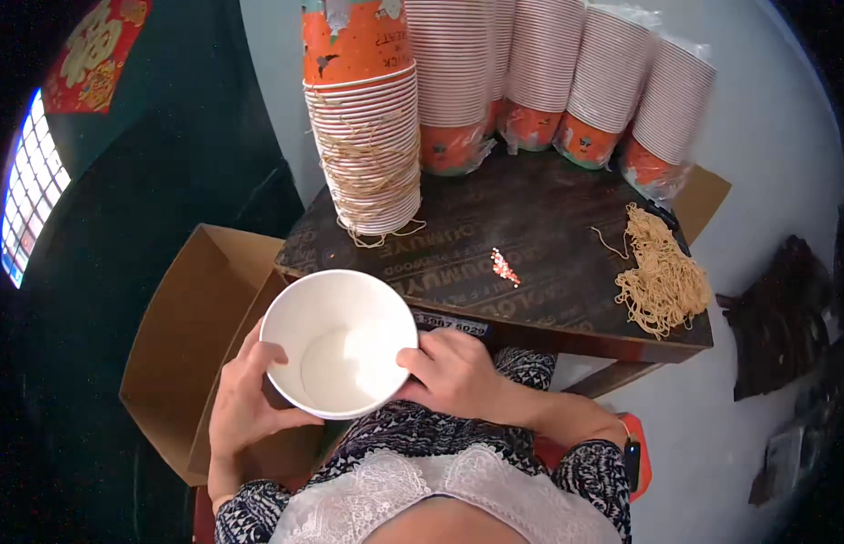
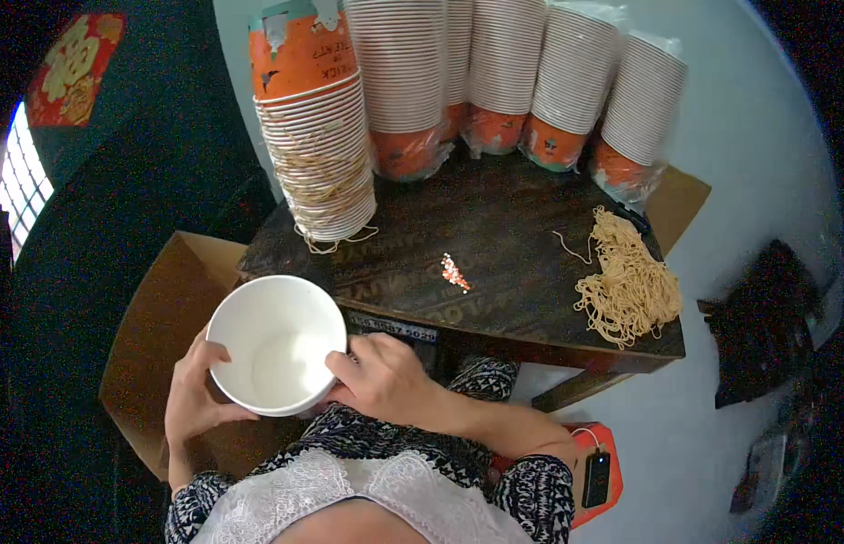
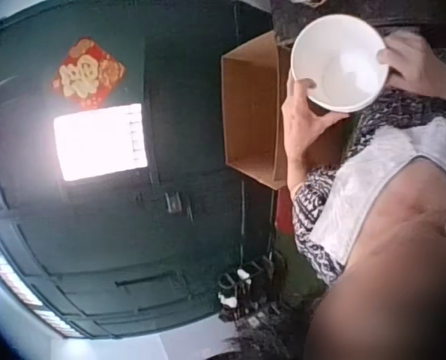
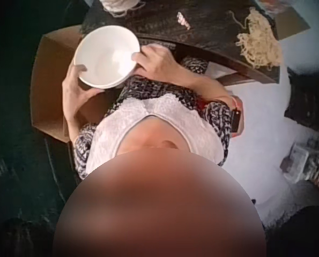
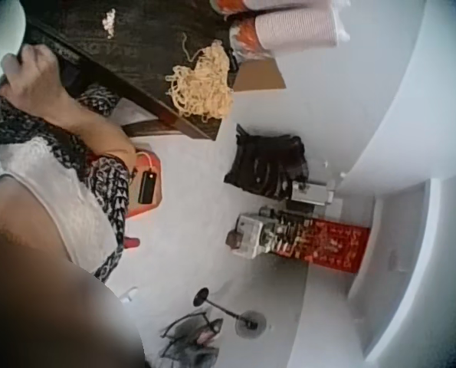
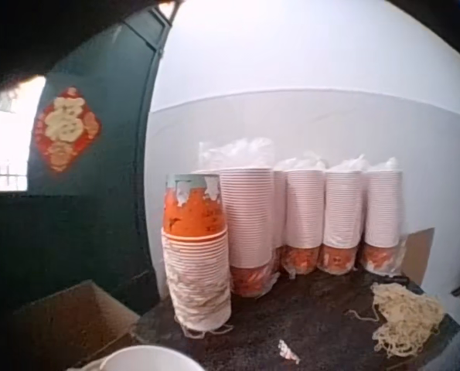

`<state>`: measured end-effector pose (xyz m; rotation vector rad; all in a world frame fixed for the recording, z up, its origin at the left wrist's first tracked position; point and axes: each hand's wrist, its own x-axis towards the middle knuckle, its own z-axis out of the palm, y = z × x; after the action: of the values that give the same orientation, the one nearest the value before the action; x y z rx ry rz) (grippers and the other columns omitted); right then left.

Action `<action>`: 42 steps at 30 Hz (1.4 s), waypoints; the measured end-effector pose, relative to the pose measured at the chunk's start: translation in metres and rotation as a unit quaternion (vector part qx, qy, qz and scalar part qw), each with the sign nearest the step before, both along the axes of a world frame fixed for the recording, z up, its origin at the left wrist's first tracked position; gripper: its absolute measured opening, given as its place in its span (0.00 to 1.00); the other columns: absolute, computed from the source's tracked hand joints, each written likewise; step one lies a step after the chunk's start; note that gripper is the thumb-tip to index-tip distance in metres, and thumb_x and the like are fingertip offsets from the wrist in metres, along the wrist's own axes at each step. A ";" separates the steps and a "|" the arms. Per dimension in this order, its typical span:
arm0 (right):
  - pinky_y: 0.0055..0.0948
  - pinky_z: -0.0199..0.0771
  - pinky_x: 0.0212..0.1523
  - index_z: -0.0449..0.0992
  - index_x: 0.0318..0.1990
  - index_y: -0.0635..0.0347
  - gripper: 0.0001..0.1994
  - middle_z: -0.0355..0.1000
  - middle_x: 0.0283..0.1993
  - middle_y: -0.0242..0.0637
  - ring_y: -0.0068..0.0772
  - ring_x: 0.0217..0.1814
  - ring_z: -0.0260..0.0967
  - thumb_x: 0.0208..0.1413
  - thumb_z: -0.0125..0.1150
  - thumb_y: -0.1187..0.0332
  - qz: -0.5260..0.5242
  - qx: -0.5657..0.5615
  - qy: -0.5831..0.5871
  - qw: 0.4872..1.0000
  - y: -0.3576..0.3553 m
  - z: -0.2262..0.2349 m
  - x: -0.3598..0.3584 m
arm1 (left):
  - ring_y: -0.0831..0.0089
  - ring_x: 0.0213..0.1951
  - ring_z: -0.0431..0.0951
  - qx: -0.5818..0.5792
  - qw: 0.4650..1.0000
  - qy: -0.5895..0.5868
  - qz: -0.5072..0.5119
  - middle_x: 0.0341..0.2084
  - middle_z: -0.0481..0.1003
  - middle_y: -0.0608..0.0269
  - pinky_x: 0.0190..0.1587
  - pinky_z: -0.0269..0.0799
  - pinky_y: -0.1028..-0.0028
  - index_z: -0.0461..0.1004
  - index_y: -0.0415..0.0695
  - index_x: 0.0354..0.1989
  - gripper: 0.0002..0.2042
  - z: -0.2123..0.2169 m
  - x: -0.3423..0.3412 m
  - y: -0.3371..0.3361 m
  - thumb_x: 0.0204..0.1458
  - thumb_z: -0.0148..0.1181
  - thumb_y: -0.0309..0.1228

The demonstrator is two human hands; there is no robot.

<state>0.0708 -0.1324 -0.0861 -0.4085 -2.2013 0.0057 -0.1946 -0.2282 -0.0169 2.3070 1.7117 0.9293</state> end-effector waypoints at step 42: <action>0.41 0.43 0.74 0.43 0.71 0.70 0.46 0.45 0.73 0.59 0.53 0.77 0.39 0.63 0.27 0.33 -0.232 -0.257 -0.182 0.920 0.151 -0.055 0.085 | 0.40 0.52 0.71 -0.050 0.981 -0.105 -0.158 0.55 0.63 0.38 0.52 0.72 0.57 0.67 0.37 0.37 0.28 -0.238 0.111 0.107 0.34 0.78 0.38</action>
<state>0.1557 0.0186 -0.1406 -1.3112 -2.3920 0.2741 -0.0837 -0.1210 -0.2548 2.2332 1.2361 0.9578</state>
